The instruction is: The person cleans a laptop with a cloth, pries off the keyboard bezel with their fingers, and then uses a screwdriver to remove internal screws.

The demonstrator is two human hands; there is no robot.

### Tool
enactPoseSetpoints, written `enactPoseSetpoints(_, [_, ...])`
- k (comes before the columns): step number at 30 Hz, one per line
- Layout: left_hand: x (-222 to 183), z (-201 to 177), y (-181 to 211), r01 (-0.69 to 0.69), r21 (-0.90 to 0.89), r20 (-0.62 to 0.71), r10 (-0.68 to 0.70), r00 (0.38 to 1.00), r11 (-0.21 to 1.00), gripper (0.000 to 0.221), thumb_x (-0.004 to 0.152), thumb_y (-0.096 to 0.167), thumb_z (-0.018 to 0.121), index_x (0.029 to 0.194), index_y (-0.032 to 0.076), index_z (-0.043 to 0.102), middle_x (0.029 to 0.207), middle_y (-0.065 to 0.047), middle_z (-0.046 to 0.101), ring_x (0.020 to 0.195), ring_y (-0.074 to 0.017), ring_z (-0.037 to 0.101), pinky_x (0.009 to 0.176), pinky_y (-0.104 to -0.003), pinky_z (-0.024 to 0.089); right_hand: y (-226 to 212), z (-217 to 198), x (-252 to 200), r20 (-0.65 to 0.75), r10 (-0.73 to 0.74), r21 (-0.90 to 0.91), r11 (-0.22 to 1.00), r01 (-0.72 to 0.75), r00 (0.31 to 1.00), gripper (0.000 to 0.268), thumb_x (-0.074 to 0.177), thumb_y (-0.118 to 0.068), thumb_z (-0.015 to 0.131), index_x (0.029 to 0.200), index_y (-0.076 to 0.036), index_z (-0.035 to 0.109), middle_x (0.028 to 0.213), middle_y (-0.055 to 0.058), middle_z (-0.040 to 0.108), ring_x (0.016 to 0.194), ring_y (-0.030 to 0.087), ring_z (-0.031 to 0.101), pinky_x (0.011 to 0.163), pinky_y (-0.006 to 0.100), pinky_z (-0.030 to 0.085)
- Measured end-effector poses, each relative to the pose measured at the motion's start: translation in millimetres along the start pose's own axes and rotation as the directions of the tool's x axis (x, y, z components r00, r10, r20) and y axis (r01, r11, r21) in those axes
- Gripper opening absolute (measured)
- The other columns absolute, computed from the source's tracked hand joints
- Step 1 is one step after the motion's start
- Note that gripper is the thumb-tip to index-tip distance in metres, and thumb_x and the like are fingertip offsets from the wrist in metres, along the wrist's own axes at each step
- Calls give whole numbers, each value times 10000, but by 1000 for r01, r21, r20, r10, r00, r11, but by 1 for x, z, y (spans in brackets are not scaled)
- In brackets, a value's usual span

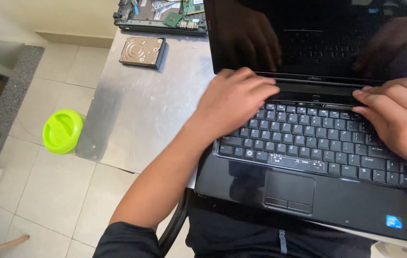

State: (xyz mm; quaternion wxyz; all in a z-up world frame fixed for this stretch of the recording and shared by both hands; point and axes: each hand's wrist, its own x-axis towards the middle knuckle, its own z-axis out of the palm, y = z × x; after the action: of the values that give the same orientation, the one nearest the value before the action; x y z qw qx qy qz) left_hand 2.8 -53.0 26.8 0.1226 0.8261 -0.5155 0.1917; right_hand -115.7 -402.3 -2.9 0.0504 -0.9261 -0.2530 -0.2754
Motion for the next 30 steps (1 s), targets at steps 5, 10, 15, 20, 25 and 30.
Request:
enactPoseSetpoints(5, [-20, -11, -21, -10, 44, -26, 12, 1000, 999, 307, 956, 329, 759, 1238, 219, 708, 1241, 85, 718, 1067, -205, 609, 799, -383, 510, -6, -5, 7, 4, -6, 48, 999, 6, 1000, 170, 1087, -82, 782, 1199, 46, 793, 1150, 142, 772, 1079, 316, 703, 1020, 414, 571])
enactPoseSetpoints(10, [-17, -3, -16, -52, 98, -113, 63, 992, 994, 241, 948, 290, 807, 1172, 215, 755, 1154, 72, 702, 1053, -186, 602, 780, -350, 526, -8, -1, 2, -5, 32, 61, 998, -32, 999, 168, 1107, -58, 791, 1229, 58, 804, 1174, 163, 772, 1119, 339, 699, 1074, 422, 535])
enactPoseSetpoints(15, [-15, 9, -14, -137, 197, -296, 192, 936, 971, 206, 892, -25, 817, 1034, 120, 776, 1044, 38, 716, 1015, -197, 662, 776, -356, 596, -14, -9, 8, 16, 23, 33, 999, -24, 1000, 173, 1106, -81, 776, 1220, 49, 795, 1177, 158, 769, 1116, 343, 700, 1043, 427, 557])
enactPoseSetpoints(20, [-16, 11, -11, -136, 231, -319, 207, 925, 963, 153, 918, 9, 813, 1023, 110, 767, 1026, 30, 719, 985, -188, 684, 730, -314, 617, -12, -8, 1, 26, 38, -120, 992, -34, 999, 179, 1117, -199, 817, 1248, -78, 821, 1229, 61, 790, 1137, 275, 728, 989, 388, 565])
enactPoseSetpoints(25, [-18, -1, -16, -175, 187, -315, 227, 921, 967, 180, 883, 0, 843, 1002, 116, 774, 1023, -5, 762, 961, -227, 704, 792, -354, 610, -24, -22, 23, 75, -11, -154, 988, 22, 997, 186, 1130, -226, 762, 1307, -175, 788, 1286, -17, 777, 1174, 233, 746, 948, 369, 551])
enactPoseSetpoints(30, [-36, -23, -42, -17, -452, -434, -204, 878, 892, 108, 885, -15, 595, 925, 85, 605, 847, -63, 611, 748, -249, 522, 756, -414, 414, -30, -32, 45, 165, -188, -45, 979, 197, 968, 318, 1109, -133, 543, 1387, -128, 697, 1336, 40, 744, 1219, 262, 737, 941, 374, 585])
